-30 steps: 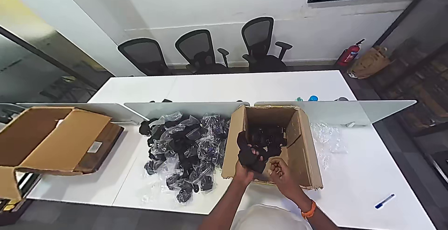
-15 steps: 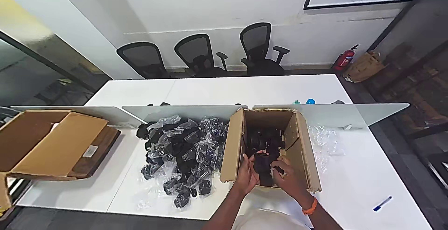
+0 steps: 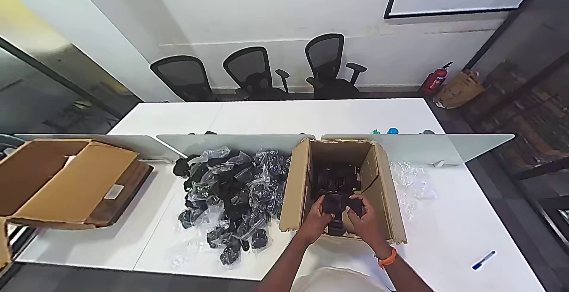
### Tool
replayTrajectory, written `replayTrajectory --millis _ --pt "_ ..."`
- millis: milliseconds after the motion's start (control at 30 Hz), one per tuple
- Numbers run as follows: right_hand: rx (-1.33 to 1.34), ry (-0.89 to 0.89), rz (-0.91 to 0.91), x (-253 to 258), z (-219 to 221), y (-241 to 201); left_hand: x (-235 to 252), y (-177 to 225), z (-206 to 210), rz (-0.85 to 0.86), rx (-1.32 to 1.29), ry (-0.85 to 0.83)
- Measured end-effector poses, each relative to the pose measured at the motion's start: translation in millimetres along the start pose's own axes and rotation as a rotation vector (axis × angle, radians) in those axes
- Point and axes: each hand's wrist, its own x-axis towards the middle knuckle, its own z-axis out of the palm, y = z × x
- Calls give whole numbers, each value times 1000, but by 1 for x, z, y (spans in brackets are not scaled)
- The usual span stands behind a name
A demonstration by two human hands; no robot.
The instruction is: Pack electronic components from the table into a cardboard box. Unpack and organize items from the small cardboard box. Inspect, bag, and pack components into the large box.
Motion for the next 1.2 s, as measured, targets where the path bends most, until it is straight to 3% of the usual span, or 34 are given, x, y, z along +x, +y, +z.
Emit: replayTrajectory --millis 133,400,600,767,1033,1200 --pt "60 51 -35 -5 6 17 4 1 5 8 60 100" --pt "-70 69 -249 -9 7 37 7 -6 13 8 138 249" --pt "-237 -39 -314 -7 8 40 8 -2 19 -83 205 426" --pt "-274 -126 -335 -7 9 40 9 -4 15 -35 178 371" --pt "-435 16 -341 -10 13 46 0 -1 19 22 161 238" --pt "-418 3 -381 -11 13 45 2 -7 19 53 223 268"
